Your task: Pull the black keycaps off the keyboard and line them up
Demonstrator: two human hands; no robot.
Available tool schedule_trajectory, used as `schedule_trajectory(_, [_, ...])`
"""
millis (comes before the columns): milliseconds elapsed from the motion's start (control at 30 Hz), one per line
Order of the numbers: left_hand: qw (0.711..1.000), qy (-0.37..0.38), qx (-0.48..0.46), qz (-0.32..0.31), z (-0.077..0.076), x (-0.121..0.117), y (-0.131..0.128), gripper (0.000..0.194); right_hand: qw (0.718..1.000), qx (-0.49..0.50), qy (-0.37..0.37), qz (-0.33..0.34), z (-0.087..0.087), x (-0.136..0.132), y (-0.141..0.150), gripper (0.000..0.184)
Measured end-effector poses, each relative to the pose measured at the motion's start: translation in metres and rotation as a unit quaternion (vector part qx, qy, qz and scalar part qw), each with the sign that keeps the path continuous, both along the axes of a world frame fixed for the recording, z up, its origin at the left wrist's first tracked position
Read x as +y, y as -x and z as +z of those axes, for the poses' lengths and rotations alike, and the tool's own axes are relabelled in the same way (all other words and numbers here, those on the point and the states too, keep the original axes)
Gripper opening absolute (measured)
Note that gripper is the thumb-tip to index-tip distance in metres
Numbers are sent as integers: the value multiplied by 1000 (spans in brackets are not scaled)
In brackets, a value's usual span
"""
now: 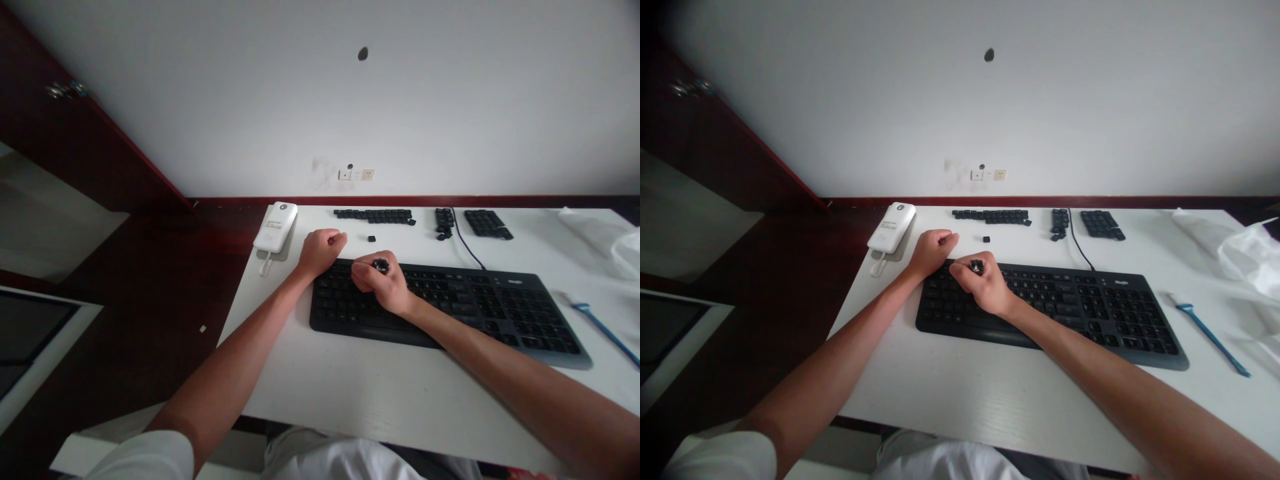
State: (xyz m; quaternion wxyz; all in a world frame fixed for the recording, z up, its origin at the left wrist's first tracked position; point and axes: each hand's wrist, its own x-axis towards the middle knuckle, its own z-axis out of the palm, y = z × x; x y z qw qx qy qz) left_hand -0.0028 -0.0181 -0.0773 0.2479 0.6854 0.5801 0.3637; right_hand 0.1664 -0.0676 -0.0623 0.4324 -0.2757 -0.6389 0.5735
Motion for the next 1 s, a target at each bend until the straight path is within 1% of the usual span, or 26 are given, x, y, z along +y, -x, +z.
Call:
schedule_trajectory(233, [1000, -5, -1, -5, 0, 0, 0, 44, 1000, 1, 20, 20, -5, -2, 0, 54])
schedule_trajectory(400, [1000, 0, 4, -6, 1, 0, -1, 44, 999, -10, 17, 29, -2, 1, 0, 53])
schedule_trajectory(500, [1000, 4, 5, -4, 1, 1, -1, 44, 998, -3, 34, 49, 0, 5, -1, 52])
schedule_trajectory(667, [1000, 10, 2, -3, 0, 1, 0, 44, 993, 52, 98, 46, 3, 8, 1, 52])
schedule_trajectory(833, [1000, 8, 8, -3, 0, 1, 0, 46, 972, 145, 182, 14, 17, 8, 3, 51])
schedule_trajectory(933, [1000, 7, 16, -2, 0, 1, 0, 46, 964, 175, 199, -9, 25, 8, 3, 52])
schedule_trajectory(1000, [1000, 6, 17, -4, 0, 0, 0, 46, 966, 174, 192, -9, 25, 8, 2, 51])
